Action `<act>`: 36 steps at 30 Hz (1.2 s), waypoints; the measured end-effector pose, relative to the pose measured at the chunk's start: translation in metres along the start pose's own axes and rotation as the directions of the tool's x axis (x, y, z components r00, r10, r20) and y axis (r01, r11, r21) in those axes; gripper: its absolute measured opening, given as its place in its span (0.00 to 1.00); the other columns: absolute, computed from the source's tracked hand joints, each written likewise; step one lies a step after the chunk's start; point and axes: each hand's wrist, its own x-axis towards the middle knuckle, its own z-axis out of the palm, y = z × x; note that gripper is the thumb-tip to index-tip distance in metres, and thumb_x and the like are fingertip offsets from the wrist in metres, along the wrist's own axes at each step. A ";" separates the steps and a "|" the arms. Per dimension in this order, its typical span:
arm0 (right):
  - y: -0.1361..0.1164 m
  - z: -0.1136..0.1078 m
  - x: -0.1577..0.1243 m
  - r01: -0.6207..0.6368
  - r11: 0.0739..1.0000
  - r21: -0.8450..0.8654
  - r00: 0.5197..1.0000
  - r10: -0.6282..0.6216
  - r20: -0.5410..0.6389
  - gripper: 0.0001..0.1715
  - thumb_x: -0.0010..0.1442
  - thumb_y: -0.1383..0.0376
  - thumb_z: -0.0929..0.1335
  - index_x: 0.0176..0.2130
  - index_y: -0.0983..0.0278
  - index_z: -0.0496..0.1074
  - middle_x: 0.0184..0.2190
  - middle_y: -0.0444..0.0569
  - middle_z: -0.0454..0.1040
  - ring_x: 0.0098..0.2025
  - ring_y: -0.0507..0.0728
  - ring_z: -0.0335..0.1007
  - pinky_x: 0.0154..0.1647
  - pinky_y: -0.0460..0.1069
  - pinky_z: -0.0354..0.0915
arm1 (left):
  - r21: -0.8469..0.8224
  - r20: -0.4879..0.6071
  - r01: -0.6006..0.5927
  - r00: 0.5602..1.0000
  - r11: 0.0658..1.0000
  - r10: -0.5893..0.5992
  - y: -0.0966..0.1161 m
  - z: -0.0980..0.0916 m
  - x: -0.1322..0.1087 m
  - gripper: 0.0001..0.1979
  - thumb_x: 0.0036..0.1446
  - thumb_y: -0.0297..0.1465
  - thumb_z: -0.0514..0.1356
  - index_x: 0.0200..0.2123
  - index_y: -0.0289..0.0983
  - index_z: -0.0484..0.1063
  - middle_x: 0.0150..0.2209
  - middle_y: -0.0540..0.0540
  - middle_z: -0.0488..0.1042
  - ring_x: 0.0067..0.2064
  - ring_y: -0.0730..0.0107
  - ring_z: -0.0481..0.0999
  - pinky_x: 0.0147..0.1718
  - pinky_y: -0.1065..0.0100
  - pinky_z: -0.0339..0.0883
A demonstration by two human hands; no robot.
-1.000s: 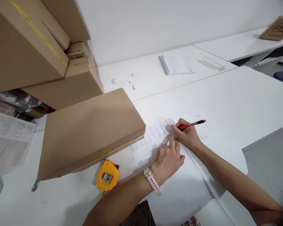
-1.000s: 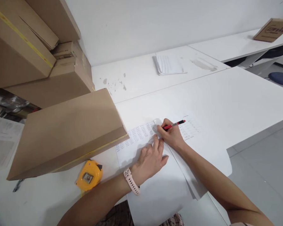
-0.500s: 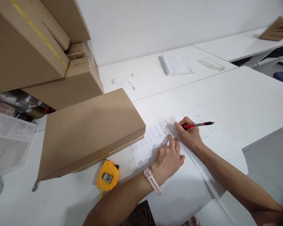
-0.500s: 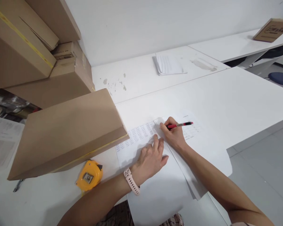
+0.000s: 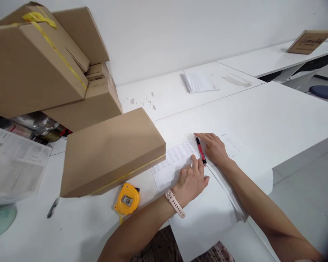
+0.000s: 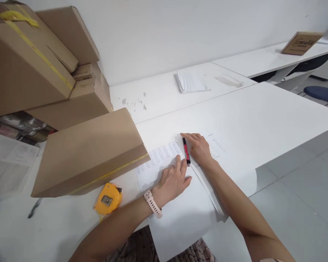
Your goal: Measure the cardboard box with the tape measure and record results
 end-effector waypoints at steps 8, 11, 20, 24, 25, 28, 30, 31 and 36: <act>0.007 0.008 0.003 -0.047 0.998 0.030 0.998 0.048 -0.033 0.33 0.59 0.77 0.58 0.57 0.60 0.74 0.50 0.50 0.81 0.53 0.63 0.72 0.50 0.58 0.69 | 0.046 0.009 0.027 1.000 0.999 -0.028 0.010 -0.001 -0.014 0.30 0.71 0.39 0.54 0.68 0.25 0.58 0.69 0.25 0.60 0.47 0.59 0.81 0.39 0.64 0.78; 0.008 0.010 0.004 -0.054 0.997 0.058 0.998 0.056 -0.033 0.32 0.58 0.76 0.59 0.56 0.60 0.75 0.50 0.51 0.81 0.53 0.64 0.72 0.49 0.59 0.70 | 0.047 0.010 0.054 0.998 0.997 -0.055 0.026 0.000 -0.042 0.30 0.70 0.37 0.54 0.69 0.25 0.58 0.70 0.25 0.58 0.41 0.61 0.82 0.35 0.63 0.79; 0.009 0.011 0.003 -0.070 0.991 0.113 0.995 0.078 -0.065 0.30 0.57 0.75 0.60 0.53 0.60 0.77 0.49 0.51 0.81 0.53 0.64 0.73 0.49 0.58 0.70 | -0.242 -0.278 0.146 0.937 0.959 -0.213 0.000 -0.004 -0.155 0.11 0.66 0.35 0.59 0.49 0.45 0.78 0.50 0.48 0.81 0.47 0.66 0.80 0.48 0.67 0.75; 0.010 0.010 0.004 -0.110 0.983 0.150 0.990 0.122 -0.068 0.32 0.57 0.75 0.59 0.55 0.63 0.76 0.47 0.52 0.82 0.51 0.64 0.74 0.47 0.58 0.70 | -0.263 -0.395 0.522 0.709 0.811 -0.584 -0.059 -0.012 -0.181 0.18 0.69 0.34 0.51 0.56 0.35 0.73 0.59 0.32 0.72 0.62 0.47 0.69 0.61 0.45 0.62; 0.010 0.010 0.004 -0.118 0.980 0.160 0.989 0.131 -0.070 0.32 0.57 0.75 0.59 0.56 0.63 0.75 0.46 0.52 0.82 0.51 0.64 0.74 0.47 0.58 0.70 | -0.270 -0.399 0.585 0.655 0.765 -0.641 -0.071 -0.012 -0.185 0.20 0.68 0.36 0.53 0.58 0.33 0.71 0.62 0.30 0.69 0.63 0.42 0.66 0.61 0.41 0.61; 0.009 0.010 0.004 -0.129 0.974 0.188 0.985 0.147 -0.085 0.31 0.56 0.74 0.60 0.55 0.63 0.76 0.45 0.52 0.83 0.50 0.64 0.74 0.46 0.57 0.70 | -0.290 -0.354 0.670 0.588 0.683 -0.727 -0.088 -0.008 -0.191 0.27 0.64 0.42 0.58 0.61 0.34 0.66 0.62 0.30 0.68 0.61 0.40 0.68 0.56 0.43 0.66; 0.008 0.011 0.004 -0.125 0.972 0.199 0.984 0.146 -0.098 0.29 0.56 0.73 0.60 0.53 0.63 0.77 0.44 0.52 0.83 0.48 0.64 0.75 0.45 0.57 0.70 | -0.300 -0.314 0.677 0.595 0.672 -0.740 -0.089 -0.003 -0.189 0.30 0.61 0.43 0.61 0.62 0.35 0.65 0.59 0.32 0.71 0.59 0.43 0.71 0.55 0.47 0.67; 0.008 0.011 0.004 -0.122 0.972 0.203 0.984 0.145 -0.104 0.28 0.56 0.73 0.61 0.52 0.62 0.78 0.43 0.52 0.83 0.48 0.64 0.75 0.45 0.57 0.69 | -0.306 -0.301 0.674 0.601 0.672 -0.740 -0.088 -0.001 -0.187 0.31 0.59 0.43 0.63 0.62 0.36 0.65 0.59 0.33 0.72 0.58 0.43 0.71 0.55 0.48 0.67; 0.009 0.010 0.005 -0.122 0.970 0.212 0.980 0.152 -0.131 0.22 0.56 0.71 0.61 0.45 0.62 0.79 0.41 0.51 0.83 0.44 0.62 0.75 0.43 0.55 0.68 | -0.382 -0.297 0.650 0.586 0.657 -0.754 -0.086 0.006 -0.178 0.30 0.56 0.36 0.65 0.61 0.36 0.67 0.54 0.34 0.74 0.56 0.43 0.71 0.56 0.45 0.64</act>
